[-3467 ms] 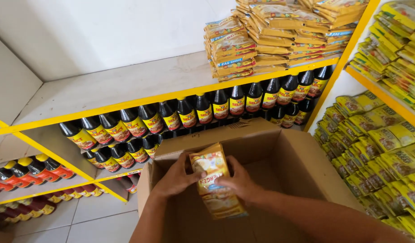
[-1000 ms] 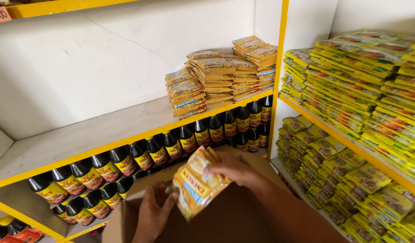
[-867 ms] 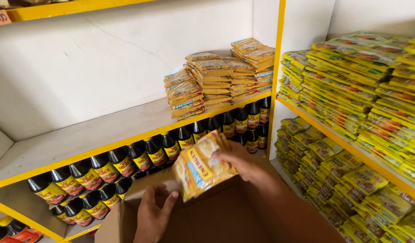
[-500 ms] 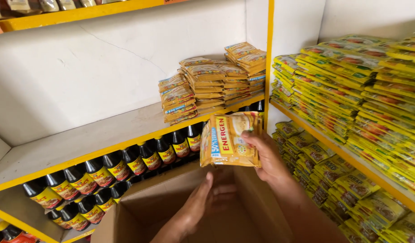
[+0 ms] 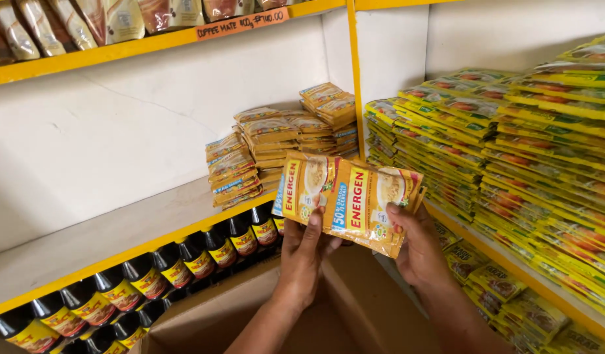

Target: Unpacking cereal drink sachets from a cardboard box and stacking them onto a grocery shelf.

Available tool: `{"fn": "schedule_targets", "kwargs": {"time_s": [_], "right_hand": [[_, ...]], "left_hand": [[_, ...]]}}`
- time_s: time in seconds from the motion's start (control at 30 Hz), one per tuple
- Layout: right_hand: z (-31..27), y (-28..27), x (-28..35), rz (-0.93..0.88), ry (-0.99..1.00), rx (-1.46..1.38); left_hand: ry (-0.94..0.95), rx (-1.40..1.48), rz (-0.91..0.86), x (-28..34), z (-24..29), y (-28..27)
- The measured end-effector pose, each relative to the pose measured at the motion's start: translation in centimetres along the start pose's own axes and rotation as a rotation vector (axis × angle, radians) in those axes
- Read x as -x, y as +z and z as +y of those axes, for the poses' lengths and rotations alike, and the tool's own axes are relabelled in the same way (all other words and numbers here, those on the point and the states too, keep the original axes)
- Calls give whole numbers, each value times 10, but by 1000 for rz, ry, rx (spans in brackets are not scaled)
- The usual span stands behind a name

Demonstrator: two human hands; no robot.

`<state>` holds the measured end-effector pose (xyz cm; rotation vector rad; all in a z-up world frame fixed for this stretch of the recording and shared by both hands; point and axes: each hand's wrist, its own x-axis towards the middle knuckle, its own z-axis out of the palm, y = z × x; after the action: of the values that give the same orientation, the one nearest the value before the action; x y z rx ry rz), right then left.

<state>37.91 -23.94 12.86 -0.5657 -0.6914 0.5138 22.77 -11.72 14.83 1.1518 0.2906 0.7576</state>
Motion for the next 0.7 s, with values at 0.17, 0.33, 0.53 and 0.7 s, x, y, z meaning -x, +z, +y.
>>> {"fn": "schedule_targets", "kwargs": {"time_s": [0.17, 0.33, 0.53, 0.7], "right_hand": [[8, -5, -15, 23, 35, -80], [7, 11, -46, -38, 88, -128], [2, 38, -127, -188, 108, -120], [41, 28, -208, -41, 256, -72]], "left_hand": [[277, 29, -52, -17, 17, 14], [577, -90, -98, -52, 48, 23], [763, -337, -170, -138, 97, 25], [540, -797, 190, -200, 128, 27]]}}
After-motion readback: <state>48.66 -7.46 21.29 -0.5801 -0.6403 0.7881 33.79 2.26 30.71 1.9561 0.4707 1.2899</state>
